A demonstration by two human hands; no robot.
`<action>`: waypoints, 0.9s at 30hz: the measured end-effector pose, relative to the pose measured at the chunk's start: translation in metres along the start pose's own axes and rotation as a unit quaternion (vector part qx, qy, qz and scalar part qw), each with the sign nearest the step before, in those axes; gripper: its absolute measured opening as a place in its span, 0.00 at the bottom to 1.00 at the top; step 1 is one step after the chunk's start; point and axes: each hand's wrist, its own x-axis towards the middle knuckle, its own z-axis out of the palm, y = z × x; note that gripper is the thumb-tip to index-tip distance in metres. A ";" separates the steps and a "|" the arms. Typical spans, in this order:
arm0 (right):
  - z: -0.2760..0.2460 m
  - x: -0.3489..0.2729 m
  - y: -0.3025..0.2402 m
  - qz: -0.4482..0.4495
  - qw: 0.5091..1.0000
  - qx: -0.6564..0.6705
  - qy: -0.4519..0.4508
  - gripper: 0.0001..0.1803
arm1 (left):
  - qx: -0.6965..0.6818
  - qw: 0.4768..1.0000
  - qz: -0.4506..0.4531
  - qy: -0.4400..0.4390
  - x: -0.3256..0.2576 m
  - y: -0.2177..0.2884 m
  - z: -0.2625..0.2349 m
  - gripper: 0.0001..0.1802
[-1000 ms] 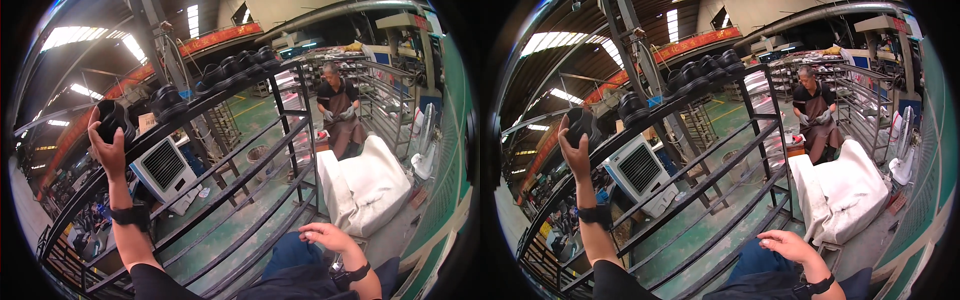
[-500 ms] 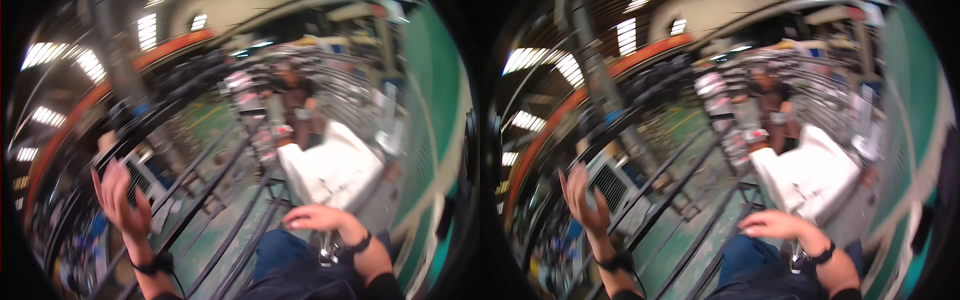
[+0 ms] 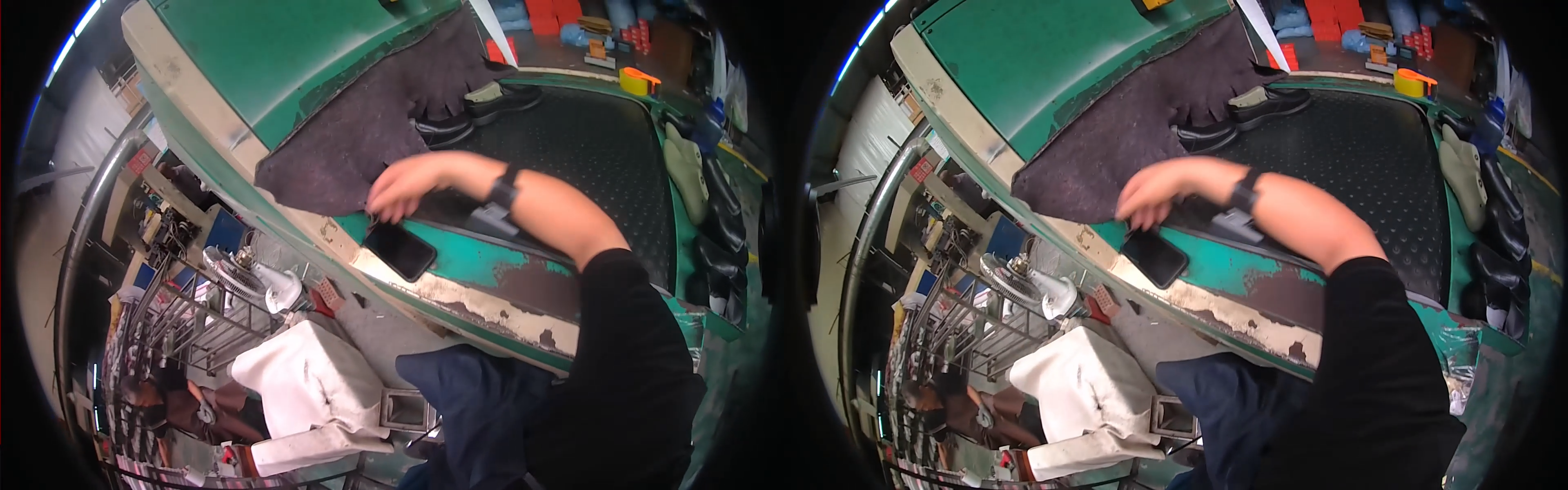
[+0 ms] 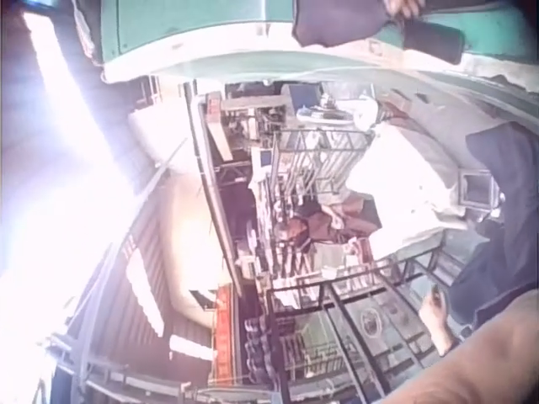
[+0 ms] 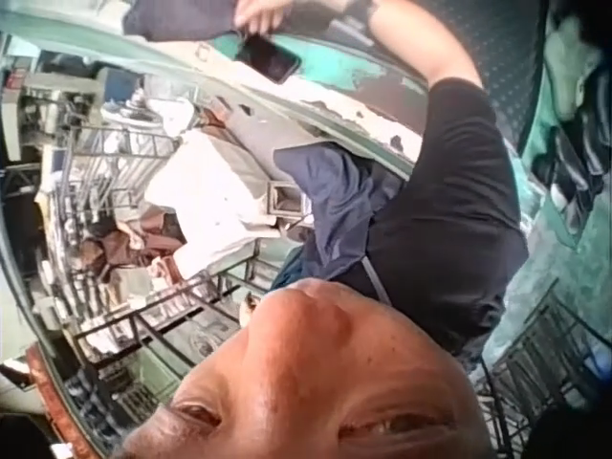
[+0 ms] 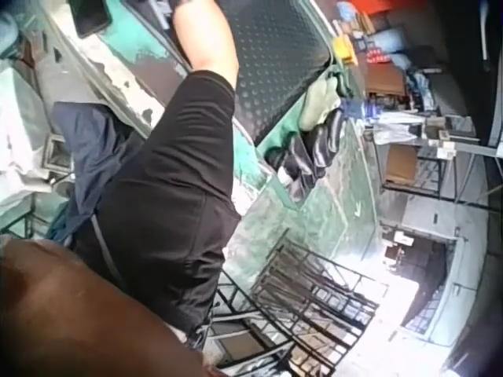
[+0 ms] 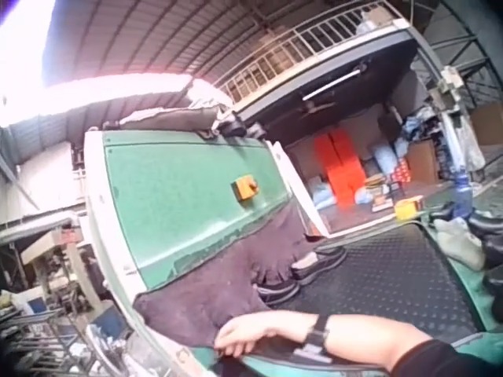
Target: Inspecting and sorting finished shoes from a conveyor belt onto a storage rack.
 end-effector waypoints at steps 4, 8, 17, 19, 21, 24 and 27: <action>-0.126 -0.056 0.096 0.062 0.913 0.120 0.385 0.25 | 0.027 0.997 -0.038 -0.058 0.005 0.035 -0.001 0.17; -0.204 -0.038 0.156 0.114 0.790 -0.137 0.587 0.33 | 0.057 0.996 -0.044 -0.057 0.016 0.060 -0.008 0.16; -0.232 -0.007 0.209 0.244 0.698 -0.496 0.456 0.43 | 0.005 0.999 0.041 -0.004 0.055 0.112 -0.032 0.09; -0.210 -0.004 0.210 0.252 0.626 -0.550 0.492 0.39 | -0.016 0.999 0.036 -0.023 0.058 0.123 -0.033 0.08; -0.186 -0.011 0.137 0.292 0.638 -0.582 0.412 0.32 | -0.041 0.998 0.039 0.008 0.053 0.129 -0.034 0.08; -0.219 -0.037 0.141 0.324 0.662 -0.527 0.423 0.26 | -0.026 0.996 0.059 -0.064 0.051 0.122 -0.022 0.12; -0.247 -0.054 0.188 0.208 0.580 -0.593 0.518 0.30 | 0.029 0.991 0.123 -0.037 0.059 0.091 -0.006 0.10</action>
